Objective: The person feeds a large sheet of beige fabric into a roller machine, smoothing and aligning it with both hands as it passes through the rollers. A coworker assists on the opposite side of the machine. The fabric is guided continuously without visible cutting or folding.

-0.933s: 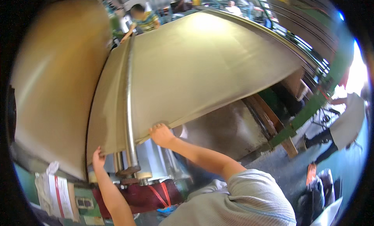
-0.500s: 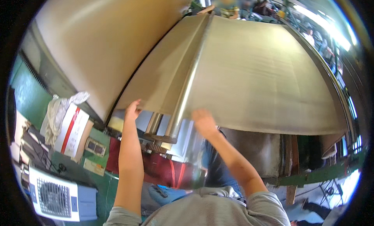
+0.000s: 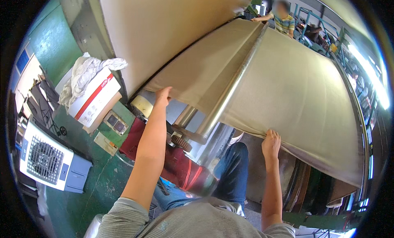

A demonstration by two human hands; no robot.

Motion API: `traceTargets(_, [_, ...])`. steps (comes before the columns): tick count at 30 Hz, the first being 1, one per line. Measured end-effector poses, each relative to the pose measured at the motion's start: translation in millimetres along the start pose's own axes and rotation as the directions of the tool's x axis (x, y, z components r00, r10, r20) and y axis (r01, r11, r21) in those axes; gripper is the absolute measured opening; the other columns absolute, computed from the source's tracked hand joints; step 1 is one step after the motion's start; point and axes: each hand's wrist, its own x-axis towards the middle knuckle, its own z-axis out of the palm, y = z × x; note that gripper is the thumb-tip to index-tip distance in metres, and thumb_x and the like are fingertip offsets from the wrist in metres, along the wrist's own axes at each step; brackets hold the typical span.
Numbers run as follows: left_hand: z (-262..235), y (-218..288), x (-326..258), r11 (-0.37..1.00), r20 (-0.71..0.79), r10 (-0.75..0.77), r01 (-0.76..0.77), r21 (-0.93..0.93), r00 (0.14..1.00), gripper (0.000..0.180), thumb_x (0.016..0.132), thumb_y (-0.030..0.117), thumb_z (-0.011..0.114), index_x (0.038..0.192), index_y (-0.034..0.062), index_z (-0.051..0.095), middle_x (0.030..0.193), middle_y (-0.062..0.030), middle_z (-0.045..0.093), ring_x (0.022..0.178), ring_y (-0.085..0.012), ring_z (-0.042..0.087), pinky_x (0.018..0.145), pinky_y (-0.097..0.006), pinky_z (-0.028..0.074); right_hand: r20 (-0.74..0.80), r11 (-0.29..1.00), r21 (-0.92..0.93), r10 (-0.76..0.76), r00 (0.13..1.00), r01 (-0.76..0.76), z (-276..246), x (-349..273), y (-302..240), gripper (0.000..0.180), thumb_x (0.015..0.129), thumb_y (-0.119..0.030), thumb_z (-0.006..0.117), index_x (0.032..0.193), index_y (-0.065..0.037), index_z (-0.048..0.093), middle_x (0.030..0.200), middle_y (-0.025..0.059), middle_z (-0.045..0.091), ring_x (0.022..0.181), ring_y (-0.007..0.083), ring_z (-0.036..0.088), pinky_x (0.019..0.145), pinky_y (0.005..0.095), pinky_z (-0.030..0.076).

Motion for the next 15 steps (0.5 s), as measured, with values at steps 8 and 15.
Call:
traceTargets(8, [9.6,10.2,-32.9,0.958,-0.344,0.285,-0.275,0.077,0.895,0.013,0.067,0.008,0.068,0.075,-0.0022,0.064,0.074,-0.0121,0.066,0.063,-0.0244,0.062,0.058,-0.036,0.049,0.050,0.996,-0.007,-0.091,0.995,0.092,15.8,7.4,-50.1,0.011,0.070,0.003,0.048,0.079,-0.001,0.052,0.079,0.0170,0.059,0.080,0.0356,0.055,0.073,0.0441,0.043])
traceTargets(15, [-19.1,-0.6,21.5,0.975,-0.232,0.148,-0.102,0.198,0.961,0.015,0.070,0.003,0.064,0.085,0.0030,0.068,0.086,-0.0100,0.066,0.076,-0.0234,0.062,0.062,-0.033,0.047,0.068,0.983,0.009,-0.183,0.981,0.183,33.6,24.4,-100.8,0.005,0.074,-0.001,0.049,0.078,-0.002,0.052,0.077,0.0175,0.059,0.078,0.0346,0.057,0.071,0.0435,0.045])
